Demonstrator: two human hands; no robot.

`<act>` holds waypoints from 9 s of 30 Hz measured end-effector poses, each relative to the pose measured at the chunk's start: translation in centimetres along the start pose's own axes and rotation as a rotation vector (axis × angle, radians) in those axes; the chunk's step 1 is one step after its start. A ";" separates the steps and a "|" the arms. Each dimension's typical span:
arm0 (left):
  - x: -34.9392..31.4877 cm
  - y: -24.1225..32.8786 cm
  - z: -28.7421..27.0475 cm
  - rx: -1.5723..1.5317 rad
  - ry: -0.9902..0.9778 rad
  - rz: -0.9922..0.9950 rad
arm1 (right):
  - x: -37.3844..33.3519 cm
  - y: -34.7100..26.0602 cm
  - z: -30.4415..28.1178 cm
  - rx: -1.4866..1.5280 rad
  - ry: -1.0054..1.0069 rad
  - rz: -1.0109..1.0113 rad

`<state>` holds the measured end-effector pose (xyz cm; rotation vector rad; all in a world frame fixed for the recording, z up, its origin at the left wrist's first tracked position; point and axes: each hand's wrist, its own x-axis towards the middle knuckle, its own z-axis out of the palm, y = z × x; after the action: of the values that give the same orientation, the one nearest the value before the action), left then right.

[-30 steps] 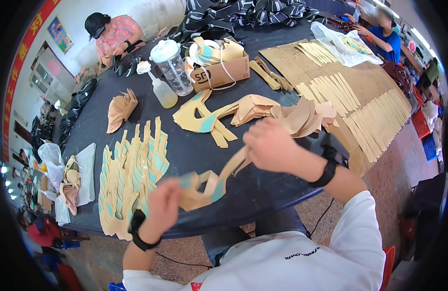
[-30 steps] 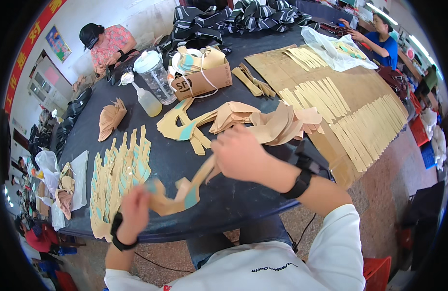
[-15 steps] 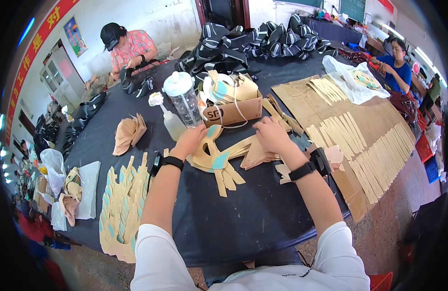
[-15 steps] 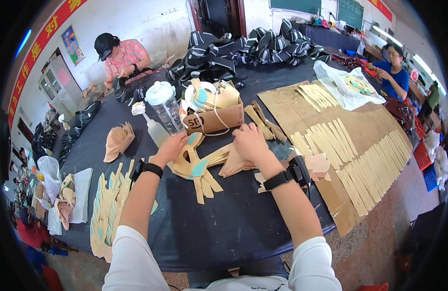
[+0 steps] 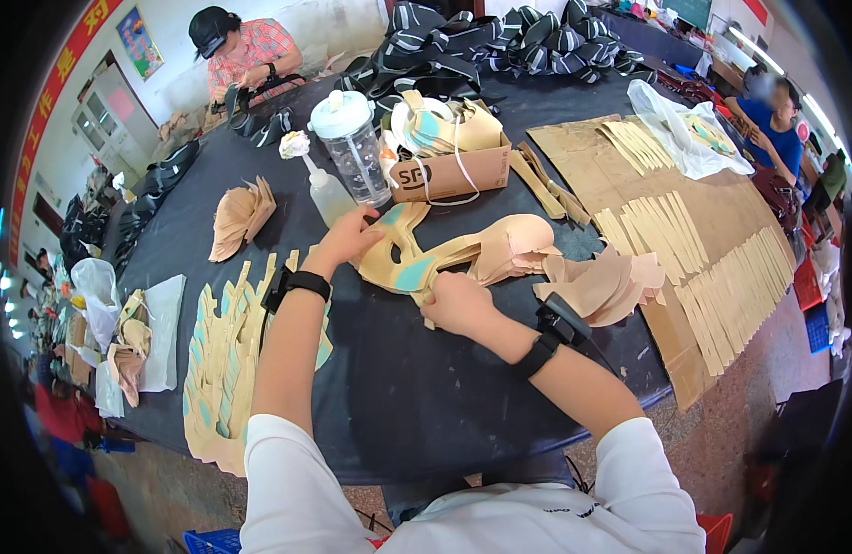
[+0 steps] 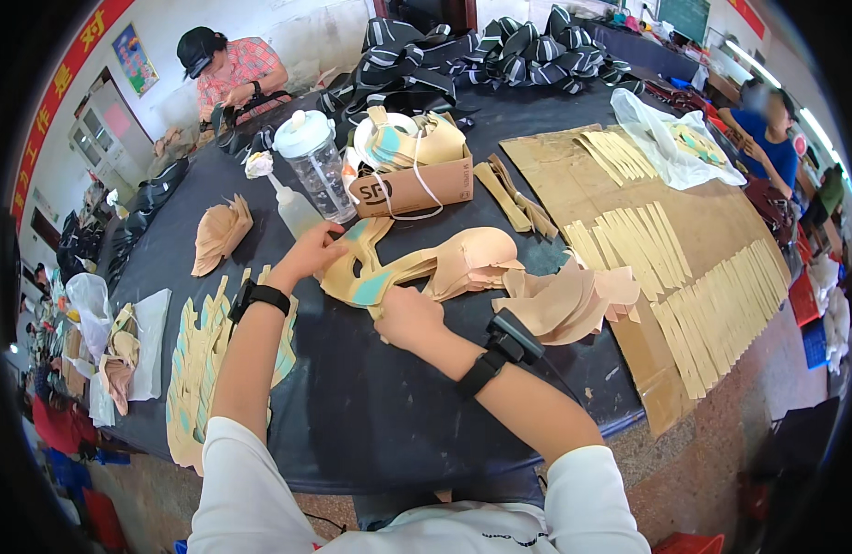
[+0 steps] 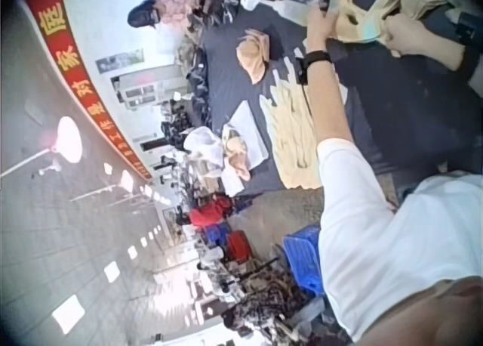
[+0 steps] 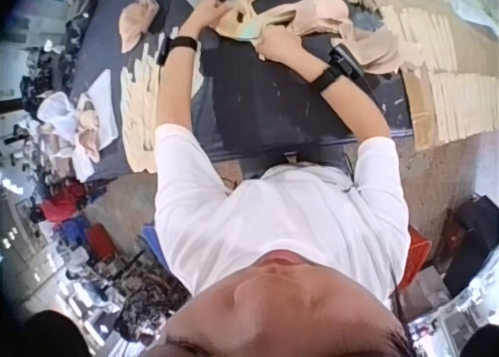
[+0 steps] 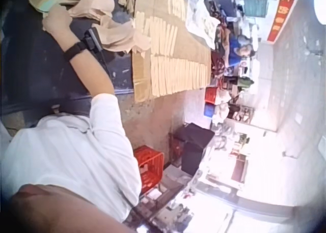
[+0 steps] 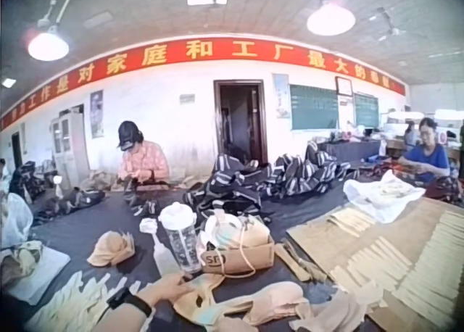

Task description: Apply glue to shoe material strips and assemble or organize pre-cut shoe components.

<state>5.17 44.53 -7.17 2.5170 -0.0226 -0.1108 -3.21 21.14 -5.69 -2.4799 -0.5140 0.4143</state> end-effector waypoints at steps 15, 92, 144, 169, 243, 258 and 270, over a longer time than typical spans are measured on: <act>-1.2 -0.2 3.6 -0.114 0.352 0.231 | -1.5 1.2 0.1 0.698 0.153 -0.100; -29.3 11.4 5.3 -1.095 0.510 -0.049 | -16.7 -0.3 -2.6 1.942 -0.715 -0.146; -21.6 24.8 18.4 -1.526 -0.461 -0.321 | -23.4 12.1 -6.4 0.009 0.595 -0.065; -20.4 11.5 7.3 -0.521 -0.528 -0.107 | -17.6 6.7 1.0 -0.037 0.294 -0.628; -31.0 11.8 11.3 0.357 0.143 0.694 | -12.7 8.4 -4.2 -0.517 0.697 -0.419; -29.2 11.1 9.8 0.426 0.097 0.987 | -8.8 5.2 -1.2 -0.304 0.761 -0.596; -29.3 6.3 0.9 -0.206 -0.127 0.345 | -11.4 4.7 2.0 -0.229 0.408 -0.605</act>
<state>-24.08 40.17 -2.04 2.2600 -0.4709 -0.1248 -12.73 13.39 -8.03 -2.3646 -1.1269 -0.3997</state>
